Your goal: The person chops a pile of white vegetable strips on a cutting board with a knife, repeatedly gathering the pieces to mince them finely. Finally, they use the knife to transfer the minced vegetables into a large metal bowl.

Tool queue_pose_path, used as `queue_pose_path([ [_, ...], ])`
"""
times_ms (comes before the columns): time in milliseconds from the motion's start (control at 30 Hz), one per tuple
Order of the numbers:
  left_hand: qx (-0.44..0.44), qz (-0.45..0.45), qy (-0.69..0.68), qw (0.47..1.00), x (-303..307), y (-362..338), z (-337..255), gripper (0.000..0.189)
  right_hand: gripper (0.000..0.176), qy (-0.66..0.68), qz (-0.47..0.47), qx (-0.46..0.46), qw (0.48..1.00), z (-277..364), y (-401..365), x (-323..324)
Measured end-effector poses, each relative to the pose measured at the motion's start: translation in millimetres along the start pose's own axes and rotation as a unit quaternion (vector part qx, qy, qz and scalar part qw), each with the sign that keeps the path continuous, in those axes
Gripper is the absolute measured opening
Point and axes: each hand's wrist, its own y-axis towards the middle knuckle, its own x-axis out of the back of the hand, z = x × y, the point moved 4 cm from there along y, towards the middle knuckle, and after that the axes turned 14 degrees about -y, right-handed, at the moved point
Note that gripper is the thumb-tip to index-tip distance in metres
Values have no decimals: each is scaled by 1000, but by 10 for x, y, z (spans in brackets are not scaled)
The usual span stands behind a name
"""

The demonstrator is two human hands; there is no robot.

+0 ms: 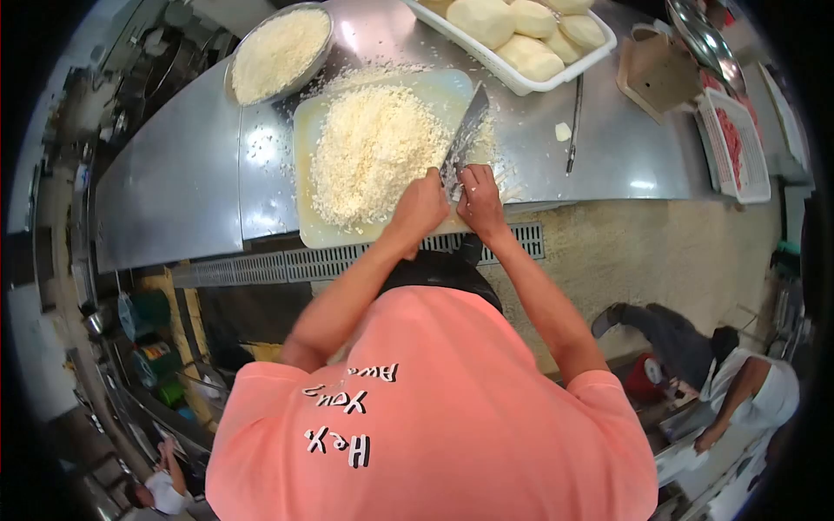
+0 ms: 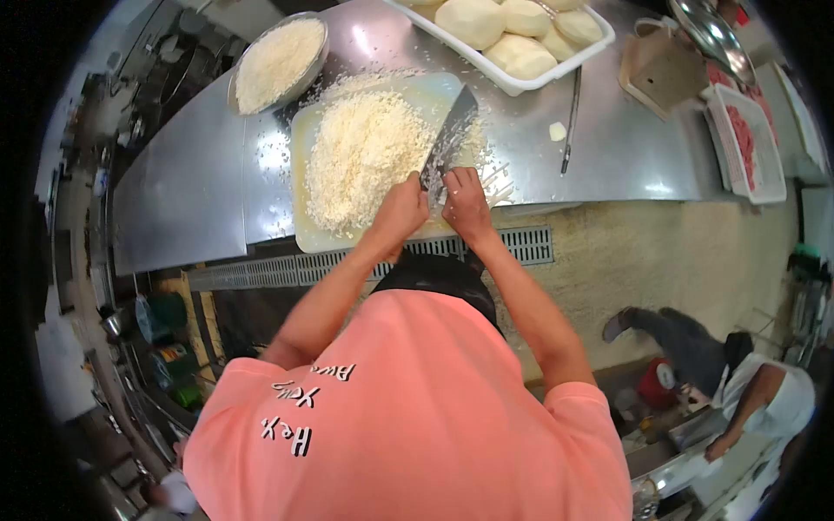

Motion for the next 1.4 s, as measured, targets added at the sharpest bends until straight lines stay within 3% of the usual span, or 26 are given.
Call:
queue_pose_path([
  [67,-41,16,42,998,185,35,92,20,24,14,8,5,1000,-15,6,-25],
  [167,9,-29,64,997,531,55,356,21,22,35,26,-15,999,-15,42,14],
  [300,13,-49,73,996,623,-141,190,19,21,48,-38,-35,998,9,103,167],
  [333,69,-21,6,997,635,-283,45,18,20,45,-57,-48,996,48,118,232],
  [433,-4,-2,-18,1000,510,-752,91,15,16,38,-72,-63,995,76,235,384],
  [500,66,61,-23,996,486,-985,423,20,13,37,-69,-54,995,32,291,406],
  [567,74,47,-30,996,765,-1028,721,19,13,18,-79,-71,994,-4,348,441],
  [633,122,42,30,991,1073,-892,911,16,12,21,-78,-55,995,-2,424,437],
  [700,31,-22,62,997,1403,-712,827,14,11,14,-77,-44,996,-8,515,389],
  [767,-14,-30,133,991,1553,-596,581,10,11,16,-65,-28,997,55,625,366],
  [867,-45,-51,128,989,1641,-640,325,10,12,7,-79,-27,996,100,689,356],
  [1000,-8,-46,145,988,1596,-542,646,13,11,9,-85,-42,995,119,742,260],
  [1067,-23,-2,163,986,1648,-373,845,17,11,10,-86,-39,996,163,787,248],
  [1200,-9,-10,139,990,1856,-449,402,19,12,18,-84,-41,995,199,834,235],
  [1300,4,-54,123,991,1769,-419,707,18,14,26,-86,-45,995,216,866,194],
  [1400,15,-15,157,987,1936,-223,929,17,17,20,-93,-25,995,236,964,175],
])
